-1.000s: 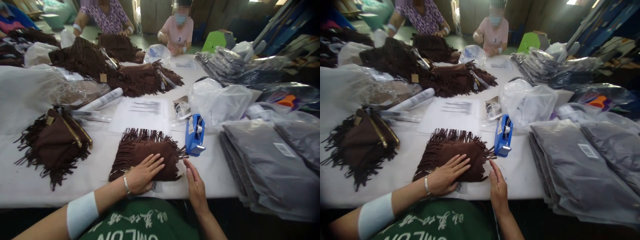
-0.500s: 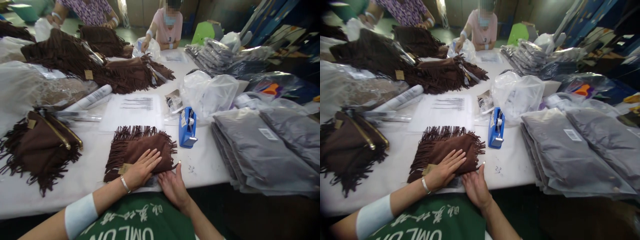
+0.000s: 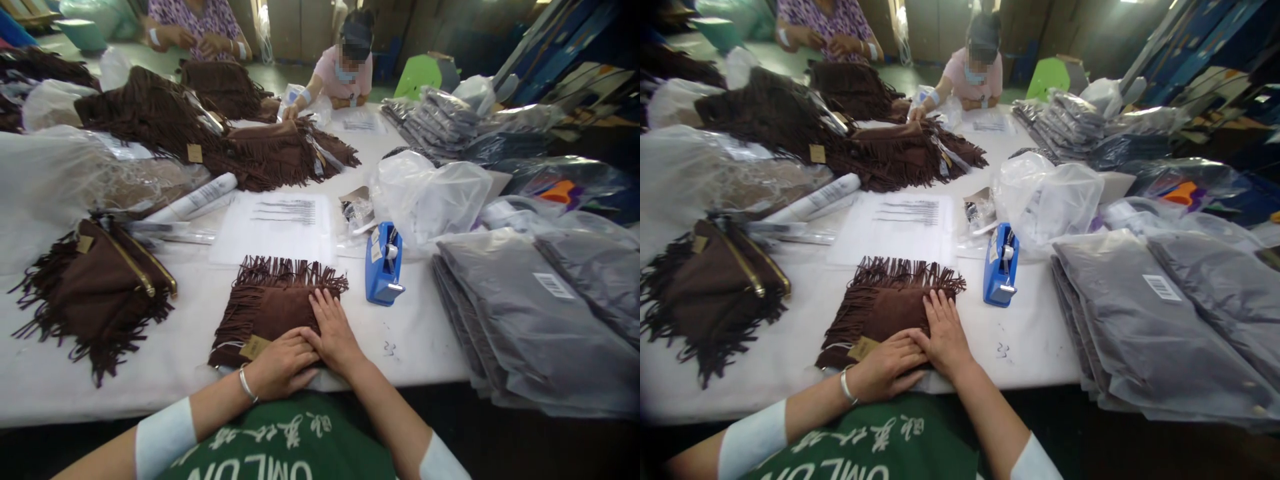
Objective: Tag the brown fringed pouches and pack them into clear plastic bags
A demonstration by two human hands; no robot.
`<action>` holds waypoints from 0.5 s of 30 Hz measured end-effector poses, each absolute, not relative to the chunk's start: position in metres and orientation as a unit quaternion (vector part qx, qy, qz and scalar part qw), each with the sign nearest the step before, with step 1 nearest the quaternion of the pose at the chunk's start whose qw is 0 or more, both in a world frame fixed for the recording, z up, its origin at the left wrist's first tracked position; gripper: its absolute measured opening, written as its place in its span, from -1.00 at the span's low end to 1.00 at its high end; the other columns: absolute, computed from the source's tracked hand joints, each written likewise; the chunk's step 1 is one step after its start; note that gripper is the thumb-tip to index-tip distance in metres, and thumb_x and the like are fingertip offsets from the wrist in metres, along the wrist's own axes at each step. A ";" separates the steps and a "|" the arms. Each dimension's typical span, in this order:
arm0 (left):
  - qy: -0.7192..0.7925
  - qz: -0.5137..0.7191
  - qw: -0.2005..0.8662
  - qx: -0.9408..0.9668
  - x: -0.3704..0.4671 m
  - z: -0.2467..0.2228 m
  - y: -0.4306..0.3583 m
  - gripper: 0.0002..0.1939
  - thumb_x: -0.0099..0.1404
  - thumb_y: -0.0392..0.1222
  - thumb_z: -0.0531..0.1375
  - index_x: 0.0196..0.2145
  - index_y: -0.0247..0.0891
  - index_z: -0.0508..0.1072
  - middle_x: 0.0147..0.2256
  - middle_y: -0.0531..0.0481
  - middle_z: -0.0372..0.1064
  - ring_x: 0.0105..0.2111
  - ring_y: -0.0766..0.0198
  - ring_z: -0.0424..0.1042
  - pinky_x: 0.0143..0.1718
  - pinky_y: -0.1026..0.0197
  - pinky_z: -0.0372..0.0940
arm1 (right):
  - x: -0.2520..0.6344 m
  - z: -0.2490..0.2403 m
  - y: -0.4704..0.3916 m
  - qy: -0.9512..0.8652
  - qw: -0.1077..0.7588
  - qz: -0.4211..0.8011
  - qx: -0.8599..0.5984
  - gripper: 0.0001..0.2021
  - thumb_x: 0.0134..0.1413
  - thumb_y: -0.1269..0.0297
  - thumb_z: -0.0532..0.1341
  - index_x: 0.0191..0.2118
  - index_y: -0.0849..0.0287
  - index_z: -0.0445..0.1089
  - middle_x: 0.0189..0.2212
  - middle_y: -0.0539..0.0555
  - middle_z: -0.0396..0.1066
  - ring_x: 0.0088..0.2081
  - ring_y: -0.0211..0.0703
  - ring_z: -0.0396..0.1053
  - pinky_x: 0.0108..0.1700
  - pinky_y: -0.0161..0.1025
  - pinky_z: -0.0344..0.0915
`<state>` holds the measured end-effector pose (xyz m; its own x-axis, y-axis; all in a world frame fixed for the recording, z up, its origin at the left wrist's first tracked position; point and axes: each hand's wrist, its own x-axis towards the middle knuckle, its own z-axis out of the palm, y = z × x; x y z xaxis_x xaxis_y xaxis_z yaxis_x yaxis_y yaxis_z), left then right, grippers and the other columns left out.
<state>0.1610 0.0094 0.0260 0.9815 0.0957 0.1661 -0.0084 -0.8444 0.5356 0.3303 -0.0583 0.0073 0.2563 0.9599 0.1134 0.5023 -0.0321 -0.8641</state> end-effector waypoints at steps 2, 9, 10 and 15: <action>0.024 0.124 0.327 0.937 0.159 0.032 0.007 -0.79 0.28 -0.22 0.11 -0.15 -0.25 0.46 -0.21 -0.07 0.50 -0.12 0.18 0.42 0.11 0.04 0.19 | 0.323 0.000 -0.055 -0.627 0.313 0.190 -0.688 -0.33 0.15 -0.04 0.07 0.28 0.23 -0.01 0.30 0.18 -0.10 0.32 0.00 -0.25 0.31 0.10 -0.23; 0.160 0.263 0.393 0.867 0.109 0.060 0.039 -0.81 0.31 -0.30 0.09 -0.28 -0.23 0.51 -0.28 -0.01 0.52 -0.18 0.24 0.46 0.04 0.12 0.25 | 0.300 0.020 -0.079 -0.730 0.232 0.162 -0.622 -0.37 0.18 0.14 0.12 0.29 0.17 -0.07 0.30 0.18 -0.11 0.31 0.07 -0.22 0.27 0.17 -0.05; 0.238 0.282 0.389 0.844 0.098 0.060 0.051 -0.80 0.32 -0.24 0.08 -0.27 -0.22 0.52 -0.25 -0.02 0.51 -0.15 0.21 0.45 0.06 0.10 0.24 | 0.301 0.024 -0.088 -0.748 0.250 0.188 -0.585 -0.44 0.19 0.18 0.11 0.27 0.09 0.00 0.29 0.13 -0.05 0.30 0.05 -0.16 0.27 0.15 -0.03; 0.554 0.272 0.510 0.599 0.050 0.040 0.120 -0.54 0.22 0.15 0.12 -0.24 -0.35 0.46 -0.22 -0.16 0.47 -0.16 0.09 0.45 -0.05 0.05 0.33 | 0.342 0.017 -0.111 -0.392 0.537 0.307 -0.681 -0.63 0.26 0.12 -0.03 0.07 0.11 0.31 0.09 0.16 0.31 0.12 0.01 0.26 0.19 0.12 0.14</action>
<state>0.0505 0.1196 0.0399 0.2373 0.9416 -0.2391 0.3872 0.1341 0.9122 0.3423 -0.1114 0.0167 0.5044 0.8635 0.0018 0.2037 -0.1169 -0.9720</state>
